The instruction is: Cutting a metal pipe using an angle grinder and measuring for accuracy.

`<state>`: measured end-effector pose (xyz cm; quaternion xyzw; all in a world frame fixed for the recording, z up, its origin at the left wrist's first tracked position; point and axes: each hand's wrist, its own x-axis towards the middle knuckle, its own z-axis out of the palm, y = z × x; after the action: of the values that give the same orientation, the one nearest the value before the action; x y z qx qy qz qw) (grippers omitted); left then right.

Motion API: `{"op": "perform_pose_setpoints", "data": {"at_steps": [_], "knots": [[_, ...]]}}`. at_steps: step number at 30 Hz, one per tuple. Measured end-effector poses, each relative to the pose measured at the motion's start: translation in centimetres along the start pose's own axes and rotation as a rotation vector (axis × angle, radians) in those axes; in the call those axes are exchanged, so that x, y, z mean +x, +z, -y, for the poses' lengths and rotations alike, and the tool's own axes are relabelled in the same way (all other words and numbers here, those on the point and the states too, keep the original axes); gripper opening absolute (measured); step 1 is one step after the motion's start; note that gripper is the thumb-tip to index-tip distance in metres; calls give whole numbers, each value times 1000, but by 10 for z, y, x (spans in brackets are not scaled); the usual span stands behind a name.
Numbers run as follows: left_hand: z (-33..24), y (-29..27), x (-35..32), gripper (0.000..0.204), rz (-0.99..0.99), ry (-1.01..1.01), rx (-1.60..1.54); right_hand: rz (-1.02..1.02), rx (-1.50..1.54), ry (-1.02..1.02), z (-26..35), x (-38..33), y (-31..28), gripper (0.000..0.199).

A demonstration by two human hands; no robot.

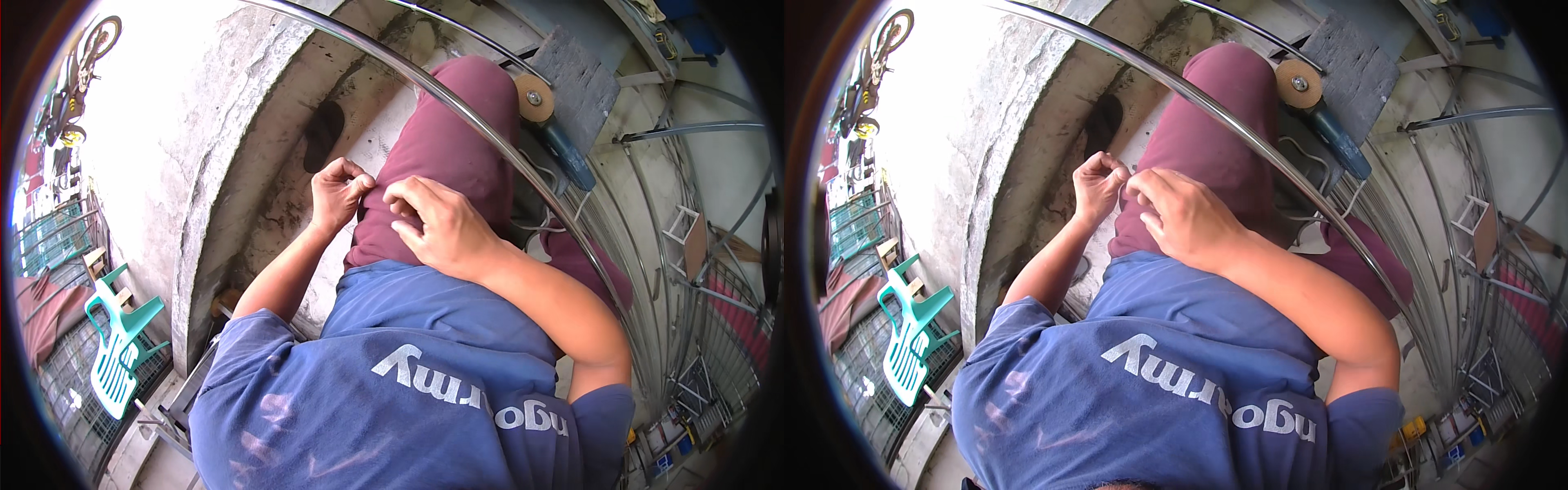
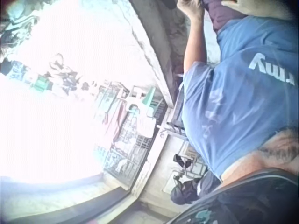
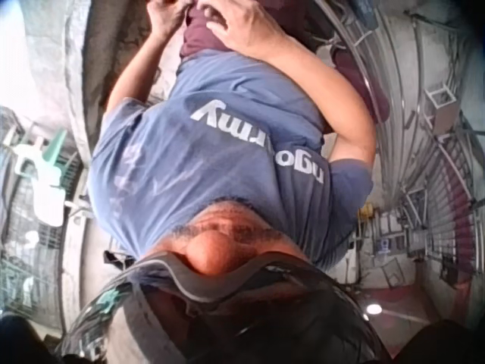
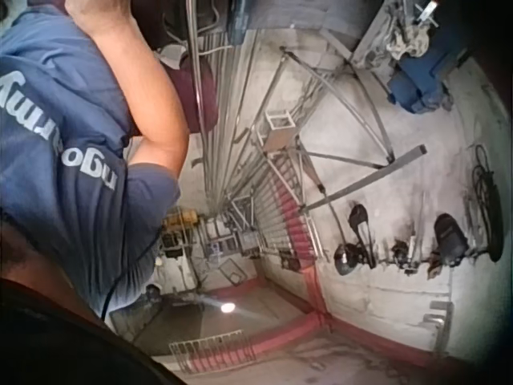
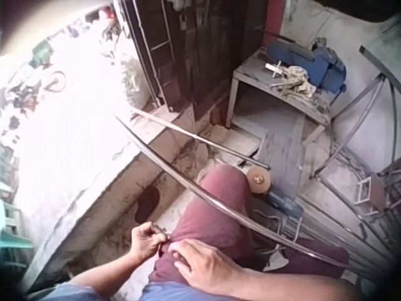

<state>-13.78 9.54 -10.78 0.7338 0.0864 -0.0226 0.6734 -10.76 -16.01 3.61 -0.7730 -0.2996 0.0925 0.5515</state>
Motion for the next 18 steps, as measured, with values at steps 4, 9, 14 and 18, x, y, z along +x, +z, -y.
{"op": "perform_pose_setpoints", "data": {"at_steps": [4,9,14,18], "knots": [[-31,0,1,30,-29,191,204,-95,19,-54,-12,19,28,46],[-63,8,1,35,20,375,260,-189,41,-13,-17,16,26,39],[-101,24,7,33,112,651,440,-257,46,48,-9,-13,2,41],[-130,58,2,35,261,693,511,-359,203,200,4,-52,-21,44]]}}
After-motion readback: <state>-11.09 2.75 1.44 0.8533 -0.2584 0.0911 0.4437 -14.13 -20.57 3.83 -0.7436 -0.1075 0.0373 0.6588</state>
